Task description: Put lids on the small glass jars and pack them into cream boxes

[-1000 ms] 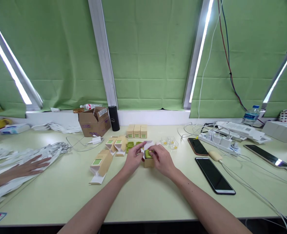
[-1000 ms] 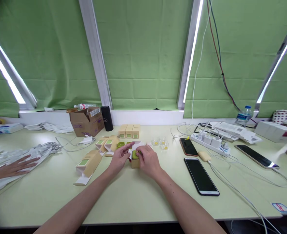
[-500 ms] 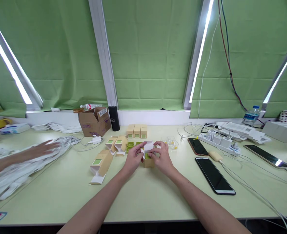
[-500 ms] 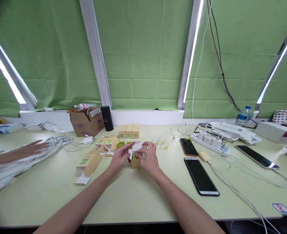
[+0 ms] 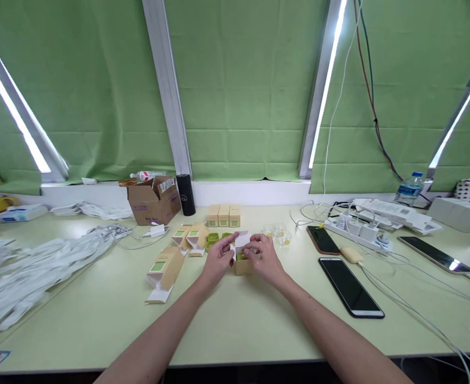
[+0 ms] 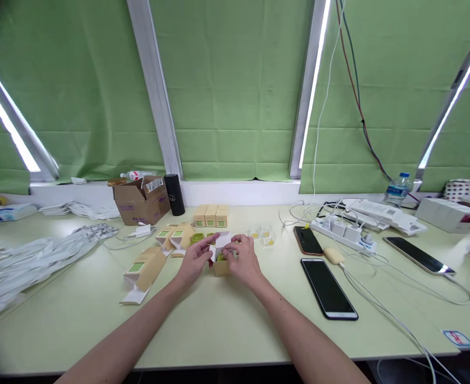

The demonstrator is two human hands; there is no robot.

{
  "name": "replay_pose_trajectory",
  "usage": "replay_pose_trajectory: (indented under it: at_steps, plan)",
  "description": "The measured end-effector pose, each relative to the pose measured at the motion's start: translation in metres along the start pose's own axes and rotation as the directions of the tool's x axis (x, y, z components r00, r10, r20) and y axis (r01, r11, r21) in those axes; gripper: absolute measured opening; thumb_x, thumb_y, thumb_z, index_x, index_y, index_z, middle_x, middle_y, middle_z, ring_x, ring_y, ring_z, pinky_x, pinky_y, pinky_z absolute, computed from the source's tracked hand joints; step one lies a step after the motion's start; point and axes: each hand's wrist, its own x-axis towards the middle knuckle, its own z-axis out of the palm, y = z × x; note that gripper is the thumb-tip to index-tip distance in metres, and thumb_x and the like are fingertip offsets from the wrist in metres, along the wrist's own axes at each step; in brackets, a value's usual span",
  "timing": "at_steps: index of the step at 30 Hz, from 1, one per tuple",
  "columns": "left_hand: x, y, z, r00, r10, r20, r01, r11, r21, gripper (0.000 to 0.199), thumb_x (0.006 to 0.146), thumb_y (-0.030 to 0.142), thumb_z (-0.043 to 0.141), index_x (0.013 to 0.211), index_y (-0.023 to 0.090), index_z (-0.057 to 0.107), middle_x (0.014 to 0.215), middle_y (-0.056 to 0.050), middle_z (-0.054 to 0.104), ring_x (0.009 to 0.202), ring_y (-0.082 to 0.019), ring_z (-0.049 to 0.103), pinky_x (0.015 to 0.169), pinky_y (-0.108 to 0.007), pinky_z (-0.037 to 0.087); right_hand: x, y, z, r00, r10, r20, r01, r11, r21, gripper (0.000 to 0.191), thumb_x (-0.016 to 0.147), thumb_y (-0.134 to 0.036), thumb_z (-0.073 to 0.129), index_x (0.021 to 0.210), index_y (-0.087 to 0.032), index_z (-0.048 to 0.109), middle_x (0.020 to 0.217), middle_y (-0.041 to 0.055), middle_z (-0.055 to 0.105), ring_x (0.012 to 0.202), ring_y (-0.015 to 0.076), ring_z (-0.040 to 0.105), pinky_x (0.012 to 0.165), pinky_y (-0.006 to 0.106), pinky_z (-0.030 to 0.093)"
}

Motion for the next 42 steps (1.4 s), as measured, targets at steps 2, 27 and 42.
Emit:
replay_pose_trajectory:
  at_steps: [2,27,42]
  plan:
    - [0.000,0.000,0.000,1.000,0.002,0.008,-0.002,1.000,-0.008,0.057,0.078,0.022,0.063,0.134,0.013,0.067,0.098,-0.007,0.070,0.068,-0.012,0.057,0.054,-0.023,0.050,0.001,0.000,-0.002,1.000,0.000,-0.028,0.003,0.995,0.096,0.027,0.096,-0.041,0.056,0.101,-0.026,0.078,0.116,0.0109,0.062,0.117,0.0295,0.053,0.088,0.042,0.054]
    - [0.001,0.000,0.004,0.996,0.072,-0.044,-0.065,0.987,0.149,0.049,0.078,0.028,0.073,0.125,0.017,0.066,0.110,-0.009,0.068,0.079,-0.015,0.056,0.068,-0.026,0.046,0.007,0.009,0.005,0.926,0.368,0.085,-0.345,0.733,0.586,0.045,0.068,-0.037,0.066,0.110,-0.024,0.056,0.094,-0.0025,0.055,0.052,0.0077,0.051,0.040,0.020,0.036]
    - [0.002,-0.006,0.010,0.991,0.121,-0.049,-0.110,0.977,0.181,0.041,0.077,0.015,0.066,0.117,0.019,0.058,0.104,-0.004,0.062,0.073,-0.013,0.047,0.072,-0.027,0.042,0.002,0.014,0.012,0.946,0.320,0.058,-0.307,0.819,0.485,0.043,0.075,-0.039,0.069,0.114,-0.025,0.057,0.102,0.0003,0.056,0.058,0.0089,0.049,0.047,0.022,0.040]
